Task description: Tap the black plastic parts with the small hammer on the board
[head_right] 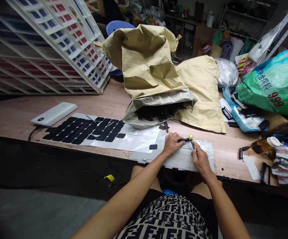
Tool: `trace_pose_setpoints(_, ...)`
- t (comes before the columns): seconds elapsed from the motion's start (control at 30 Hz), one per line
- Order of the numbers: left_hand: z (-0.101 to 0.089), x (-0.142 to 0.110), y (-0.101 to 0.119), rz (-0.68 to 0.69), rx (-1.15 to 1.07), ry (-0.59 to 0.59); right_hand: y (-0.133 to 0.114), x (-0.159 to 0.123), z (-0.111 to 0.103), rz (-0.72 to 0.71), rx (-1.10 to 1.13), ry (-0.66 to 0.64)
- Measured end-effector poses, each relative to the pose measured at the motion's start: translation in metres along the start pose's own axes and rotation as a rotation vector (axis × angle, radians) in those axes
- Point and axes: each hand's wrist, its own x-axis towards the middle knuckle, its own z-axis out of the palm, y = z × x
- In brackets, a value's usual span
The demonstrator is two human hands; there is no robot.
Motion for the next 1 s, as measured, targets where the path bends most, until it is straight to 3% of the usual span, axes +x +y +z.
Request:
trace_pose_setpoints(0.13,0.0,0.001,0.0,0.004,-0.007,-0.004,0.009,0.027,-0.009,0.048,-0.037,0.12)
trace_pose_setpoints(0.27,0.0,0.0,0.001,0.011,-0.003,0.017,0.033,0.085,-0.019,0.029,-0.174,0.316)
trace_pose_setpoints(0.4,0.0,-0.001,0.002,0.031,0.008,0.03,0.063,0.131,-0.017,0.094,-0.301,0.337)
trace_pose_setpoints(0.53,0.0,-0.001,0.002,0.04,0.016,0.039,0.08,0.142,-0.009,0.12,-0.37,0.364)
trace_pose_setpoints(0.7,-0.006,-0.002,0.005,0.044,-0.042,0.065,0.08,0.138,-0.005,0.136,-0.375,0.375)
trace_pose_setpoints(0.83,-0.022,-0.035,0.011,0.09,-0.296,0.02,0.076,0.139,-0.008,0.155,-0.33,0.337)
trace_pose_setpoints(0.9,-0.032,-0.068,0.012,0.112,-0.406,-0.114,0.076,0.14,-0.01,0.176,-0.298,0.324)
trace_pose_setpoints(1.0,-0.043,-0.121,0.009,0.135,-0.391,-0.331,0.075,0.139,-0.013,0.209,-0.252,0.31)
